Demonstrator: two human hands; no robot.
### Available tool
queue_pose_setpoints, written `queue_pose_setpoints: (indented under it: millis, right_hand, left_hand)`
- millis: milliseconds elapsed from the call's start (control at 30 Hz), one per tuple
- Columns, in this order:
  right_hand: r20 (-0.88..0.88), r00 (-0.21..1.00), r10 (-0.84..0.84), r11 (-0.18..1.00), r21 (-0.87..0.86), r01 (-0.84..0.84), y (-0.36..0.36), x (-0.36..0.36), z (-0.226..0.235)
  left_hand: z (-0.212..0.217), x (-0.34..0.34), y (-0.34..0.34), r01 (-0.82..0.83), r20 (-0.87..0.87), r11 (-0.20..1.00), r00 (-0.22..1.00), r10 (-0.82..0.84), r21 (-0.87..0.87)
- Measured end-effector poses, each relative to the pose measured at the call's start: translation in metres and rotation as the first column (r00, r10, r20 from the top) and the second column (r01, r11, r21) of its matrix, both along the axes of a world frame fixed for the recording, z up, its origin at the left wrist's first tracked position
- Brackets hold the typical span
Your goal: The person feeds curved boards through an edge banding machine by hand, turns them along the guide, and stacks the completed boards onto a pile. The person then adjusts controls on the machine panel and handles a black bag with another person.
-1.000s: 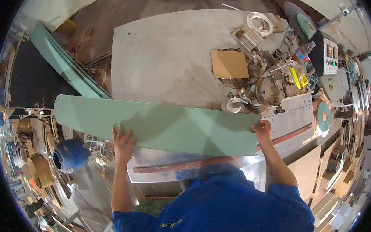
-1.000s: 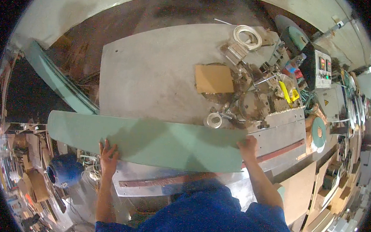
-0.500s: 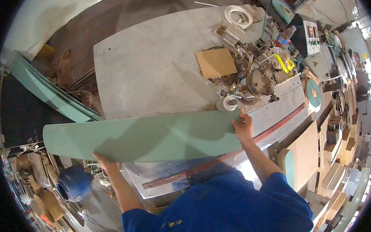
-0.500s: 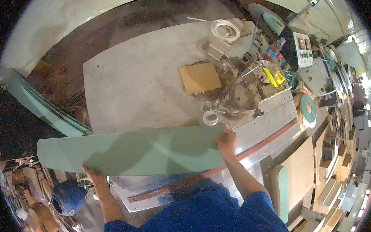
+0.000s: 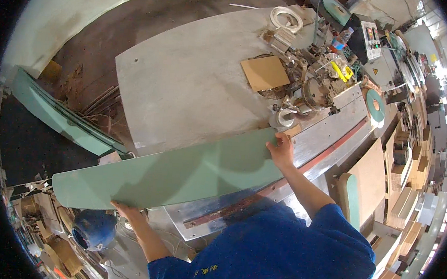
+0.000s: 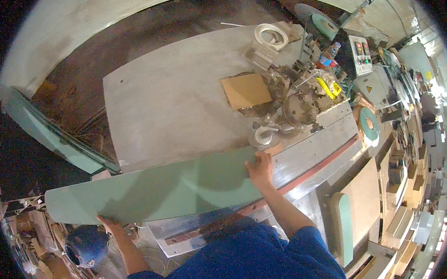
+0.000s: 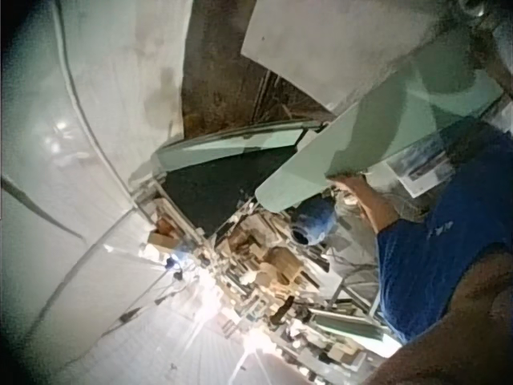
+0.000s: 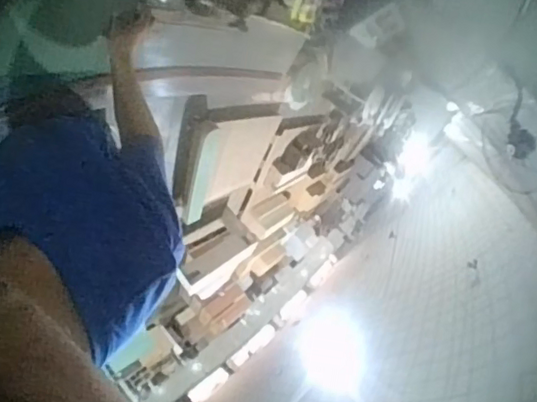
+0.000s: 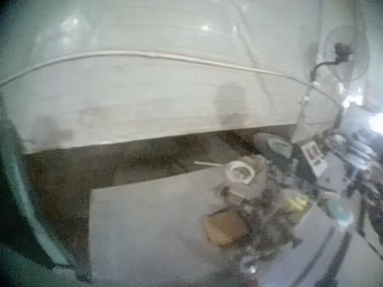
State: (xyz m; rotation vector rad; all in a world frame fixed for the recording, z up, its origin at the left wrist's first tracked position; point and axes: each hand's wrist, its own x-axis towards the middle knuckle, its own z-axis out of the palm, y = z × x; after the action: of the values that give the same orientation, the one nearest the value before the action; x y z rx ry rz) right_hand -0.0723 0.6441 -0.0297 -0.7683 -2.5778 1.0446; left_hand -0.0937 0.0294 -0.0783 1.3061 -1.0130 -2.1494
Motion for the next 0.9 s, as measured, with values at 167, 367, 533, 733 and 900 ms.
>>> queue_pose_setpoints:
  millis: [167,367,533,733,900]
  right_hand:
    - [0.012,1.0,-0.022,0.999,-0.045,0.023,-0.01,-0.028,-0.002]
    - [-0.023,0.988,0.15,0.983,-0.1,-0.151,-0.048,-0.04,0.021]
    - [-0.277,0.858,0.433,0.793,-0.336,-0.509,-0.083,-0.068,0.085]
    - [-0.185,0.519,0.834,0.549,0.2,-0.811,-0.085,-0.081,0.166]
    - [-0.581,0.482,0.656,0.347,-0.335,-0.876,-0.091,-0.106,0.097]
  left_hand:
    - [-0.013,0.044,-0.008,0.123,0.024,0.98,0.992,-0.12,-0.159]
    - [-0.005,0.135,-0.048,-0.299,0.021,0.95,0.953,0.302,-0.087]
    - [0.055,0.27,-0.011,-0.512,-0.076,0.855,0.859,0.507,-0.082]
    - [0.172,0.376,0.131,-0.803,-0.146,0.577,0.595,0.79,-0.152]
    - [0.189,0.493,0.217,-0.975,-0.225,0.222,0.222,0.949,-0.029]
